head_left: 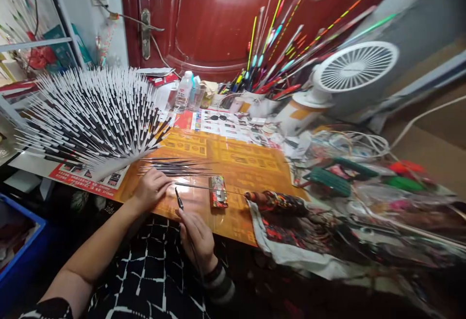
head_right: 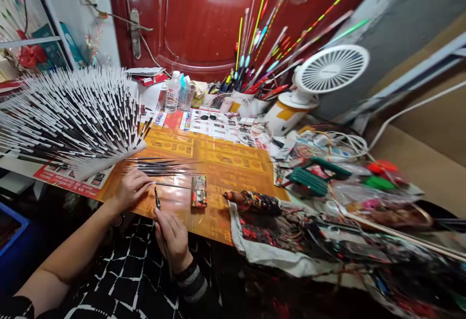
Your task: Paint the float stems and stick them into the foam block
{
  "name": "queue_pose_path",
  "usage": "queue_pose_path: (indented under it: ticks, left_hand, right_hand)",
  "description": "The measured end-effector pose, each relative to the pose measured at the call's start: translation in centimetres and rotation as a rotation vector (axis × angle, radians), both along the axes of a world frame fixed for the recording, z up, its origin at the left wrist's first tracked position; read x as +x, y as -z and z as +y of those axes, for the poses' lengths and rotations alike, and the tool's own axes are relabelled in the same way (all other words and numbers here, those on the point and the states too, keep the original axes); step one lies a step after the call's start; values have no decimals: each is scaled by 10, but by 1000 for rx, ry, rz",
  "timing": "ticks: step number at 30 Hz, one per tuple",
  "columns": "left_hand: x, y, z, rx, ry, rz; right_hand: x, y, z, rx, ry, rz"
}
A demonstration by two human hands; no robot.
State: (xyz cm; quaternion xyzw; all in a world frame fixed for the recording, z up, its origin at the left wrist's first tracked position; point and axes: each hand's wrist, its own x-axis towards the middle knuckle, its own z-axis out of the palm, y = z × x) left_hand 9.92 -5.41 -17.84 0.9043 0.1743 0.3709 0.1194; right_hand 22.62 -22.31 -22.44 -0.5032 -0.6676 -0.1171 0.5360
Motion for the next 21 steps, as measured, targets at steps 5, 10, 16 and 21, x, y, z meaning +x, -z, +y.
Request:
queue_pose_path:
  ticks: [5, 10, 16, 21]
  left_hand:
    - [1, -1, -2, -5, 4, -2]
    - [0, -2, -3, -30, 1, 15]
    - [1, 0, -2, -22, 8, -21]
    - [1, 0, -2, -5, 12, -20]
  right_hand:
    - [-6, 11, 8, 39, 49, -49]
    - [-6, 10, 4, -6, 92, -128]
    - [-8, 10, 5, 9, 114, -151]
    - [-10, 14, 7, 23, 147, -153]
